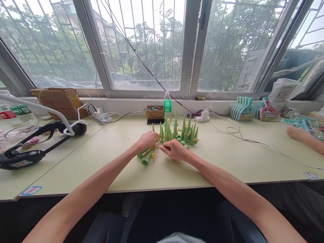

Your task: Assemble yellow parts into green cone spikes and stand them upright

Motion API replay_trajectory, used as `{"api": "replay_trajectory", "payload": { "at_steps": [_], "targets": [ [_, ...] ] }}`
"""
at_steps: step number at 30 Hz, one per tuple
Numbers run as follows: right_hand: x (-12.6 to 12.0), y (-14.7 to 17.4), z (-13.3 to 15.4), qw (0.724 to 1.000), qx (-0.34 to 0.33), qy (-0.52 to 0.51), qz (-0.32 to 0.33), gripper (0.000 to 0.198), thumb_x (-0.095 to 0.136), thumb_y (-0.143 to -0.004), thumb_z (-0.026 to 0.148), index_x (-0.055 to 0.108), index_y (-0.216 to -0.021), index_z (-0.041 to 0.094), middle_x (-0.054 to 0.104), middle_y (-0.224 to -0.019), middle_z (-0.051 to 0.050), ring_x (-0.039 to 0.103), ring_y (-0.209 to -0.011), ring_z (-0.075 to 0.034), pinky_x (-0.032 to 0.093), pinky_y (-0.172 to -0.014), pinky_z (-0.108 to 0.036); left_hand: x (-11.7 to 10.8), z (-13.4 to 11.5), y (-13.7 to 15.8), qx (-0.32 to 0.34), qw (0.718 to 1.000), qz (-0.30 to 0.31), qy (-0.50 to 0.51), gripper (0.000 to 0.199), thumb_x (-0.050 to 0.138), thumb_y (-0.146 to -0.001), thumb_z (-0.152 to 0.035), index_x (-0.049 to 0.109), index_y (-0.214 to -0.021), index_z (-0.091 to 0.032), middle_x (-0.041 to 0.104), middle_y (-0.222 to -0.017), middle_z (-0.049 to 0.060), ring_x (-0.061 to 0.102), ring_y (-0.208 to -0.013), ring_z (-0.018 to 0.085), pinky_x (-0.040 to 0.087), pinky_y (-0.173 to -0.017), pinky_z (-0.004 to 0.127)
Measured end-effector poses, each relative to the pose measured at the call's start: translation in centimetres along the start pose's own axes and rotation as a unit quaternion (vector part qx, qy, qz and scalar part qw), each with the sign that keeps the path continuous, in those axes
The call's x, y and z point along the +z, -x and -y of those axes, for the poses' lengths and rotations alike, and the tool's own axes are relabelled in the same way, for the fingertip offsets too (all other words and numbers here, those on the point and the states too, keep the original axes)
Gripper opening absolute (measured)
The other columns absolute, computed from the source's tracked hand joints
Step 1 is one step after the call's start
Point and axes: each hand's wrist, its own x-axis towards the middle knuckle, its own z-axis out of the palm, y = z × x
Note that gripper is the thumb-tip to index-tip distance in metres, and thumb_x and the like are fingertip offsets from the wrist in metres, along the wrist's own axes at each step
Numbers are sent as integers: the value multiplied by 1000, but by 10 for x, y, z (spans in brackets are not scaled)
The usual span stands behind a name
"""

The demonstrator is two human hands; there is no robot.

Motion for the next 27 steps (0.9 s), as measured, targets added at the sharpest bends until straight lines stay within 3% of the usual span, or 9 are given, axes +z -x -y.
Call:
{"api": "replay_trajectory", "payload": {
  "at_steps": [6, 12, 15, 21, 27],
  "targets": [
    [0, 0, -1, 1000, -1, 7, 9, 41, 49, -91, 29, 32, -55, 18, 31, -50, 5, 21, -51, -8, 22, -51, -24, -2, 1, 2, 19, 1000, 3, -20, 28, 56, -80, -29, 74, -101, -24, 73, -91, 9, 65, -85, 25, 45, -65, 27],
    [-1, 1, -2, 1000, 2, 7, 13, 42, 48, -91, 31, 31, -55, 18, 29, -51, 6, 21, -52, -8, 21, -52, -24, -5, 0, 2, 8, 998, 14, -55, 35, 54, -83, -34, 71, -113, -25, 72, -105, 10, 66, -94, 27, 48, -70, 30],
    [-1, 1, -2, 1000, 7, 9, 18, 42, 48, -92, 32, 31, -56, 18, 30, -51, 6, 22, -52, -9, 22, -53, -25, -6, 0, 4, 10, 998, 27, -54, 36, 54, -83, -33, 71, -113, -24, 73, -100, 10, 66, -91, 27, 47, -68, 29],
    [-1, 1, -3, 1000, 8, 17, 17, 43, 49, -92, 31, 31, -55, 18, 30, -51, 6, 22, -52, -9, 21, -52, -24, -7, 3, 10, 17, 1000, 14, -12, 29, 54, -84, -33, 73, -102, -23, 72, -81, 8, 66, -78, 24, 43, -62, 28],
    [-1, 0, -2, 999, 10, 28, 20, 42, 49, -92, 30, 34, -55, 18, 33, -51, 5, 25, -51, -9, 22, -52, -24, -7, 7, 18, 65, 997, -4, -36, 29, 48, -87, -37, 73, -91, -22, 70, -88, 9, 63, -82, 24, 41, -63, 29]
  ]
}}
